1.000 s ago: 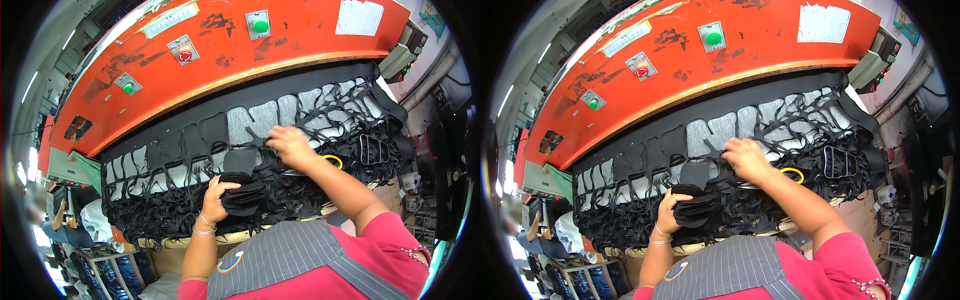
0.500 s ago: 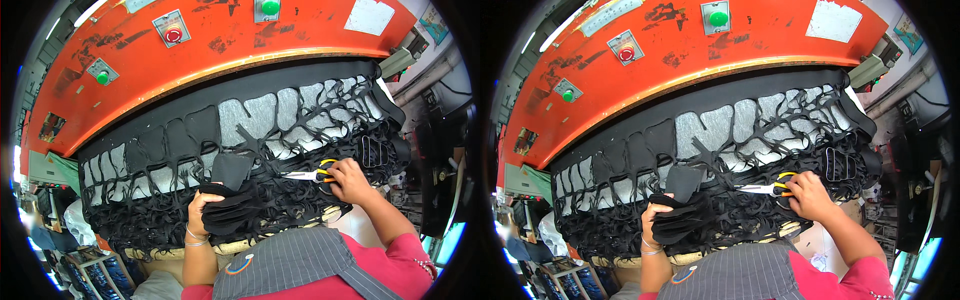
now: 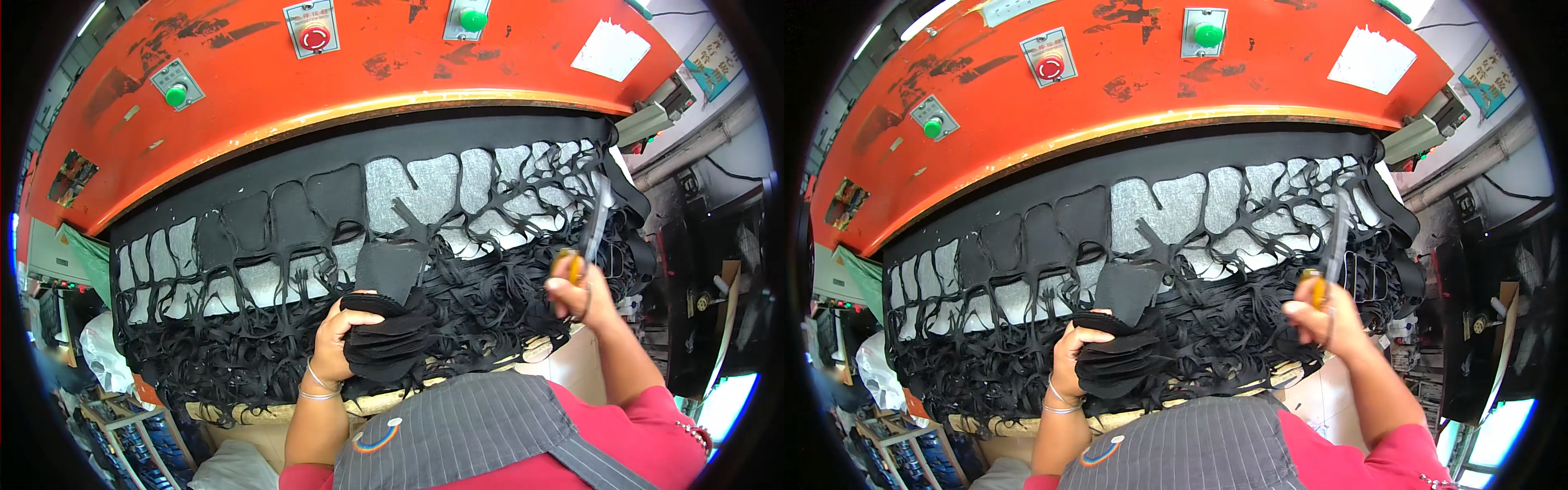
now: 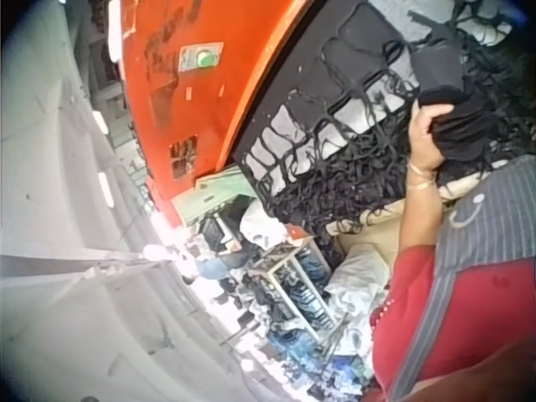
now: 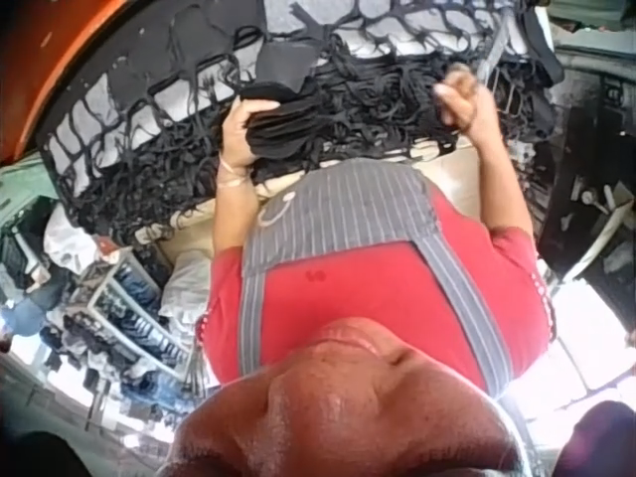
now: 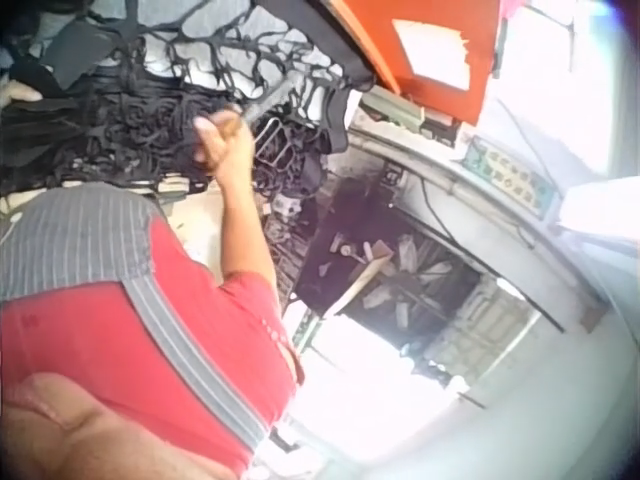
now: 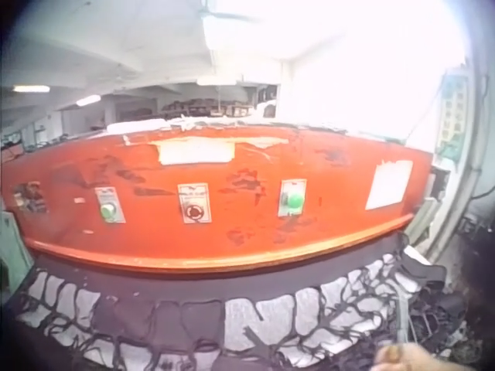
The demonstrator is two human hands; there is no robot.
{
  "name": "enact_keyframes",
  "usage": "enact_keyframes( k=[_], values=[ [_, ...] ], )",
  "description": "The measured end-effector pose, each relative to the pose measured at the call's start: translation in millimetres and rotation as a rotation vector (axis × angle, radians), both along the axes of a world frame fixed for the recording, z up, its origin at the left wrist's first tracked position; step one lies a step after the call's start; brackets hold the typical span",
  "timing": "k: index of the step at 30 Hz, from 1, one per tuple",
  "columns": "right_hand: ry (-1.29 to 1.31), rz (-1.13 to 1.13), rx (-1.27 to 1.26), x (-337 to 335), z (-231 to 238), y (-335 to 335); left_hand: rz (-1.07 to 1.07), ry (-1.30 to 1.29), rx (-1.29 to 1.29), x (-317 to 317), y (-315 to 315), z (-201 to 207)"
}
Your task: Cutting out shoe component shapes from black material using an industrial die-cutting machine and scissors.
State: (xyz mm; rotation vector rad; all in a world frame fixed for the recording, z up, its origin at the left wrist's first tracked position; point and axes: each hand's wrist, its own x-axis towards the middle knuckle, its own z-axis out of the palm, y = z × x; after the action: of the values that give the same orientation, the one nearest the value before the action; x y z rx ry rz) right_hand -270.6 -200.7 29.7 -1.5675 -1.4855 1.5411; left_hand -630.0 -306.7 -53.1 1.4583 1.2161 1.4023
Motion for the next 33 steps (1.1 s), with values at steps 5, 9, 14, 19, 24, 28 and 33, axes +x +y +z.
enact_keyframes(
  k=[5, 9, 14, 19, 24, 28, 33],
  values=[
    [0.095, 0.166, -0.143, -120.8, -21.7, 5.2, 0.008, 0.003, 0.01, -0.7, -7.1, 1.1],
    [0.222, 0.195, -0.192, -164.3, -51.1, 8.4, 0.008, 0.028, 0.047, 0.4, -8.7, 0.5],
    [0.279, 0.004, -0.147, -143.3, -64.9, 30.9, 0.002, 0.043, 0.009, -8.5, -9.5, 2.6],
    [-0.399, 0.233, 0.332, -124.3, -55.2, 50.4, -0.067, 0.108, 0.012, -1.7, -0.8, 2.0],
    [-0.13, 0.452, -0.019, -93.9, -8.4, 61.9, -0.021, 0.032, 0.002, -6.2, -4.8, -5.6],
    [-0.067, 0.829, -0.266, -62.6, 0.6, 43.8, -0.026, 0.06, -0.003, -5.3, -0.5, -5.0],
    [-0.267, 1.115, -0.42, -62.0, -9.2, 39.1, -0.022, 0.042, 0.003, -11.5, 1.3, -6.7]
  ],
)
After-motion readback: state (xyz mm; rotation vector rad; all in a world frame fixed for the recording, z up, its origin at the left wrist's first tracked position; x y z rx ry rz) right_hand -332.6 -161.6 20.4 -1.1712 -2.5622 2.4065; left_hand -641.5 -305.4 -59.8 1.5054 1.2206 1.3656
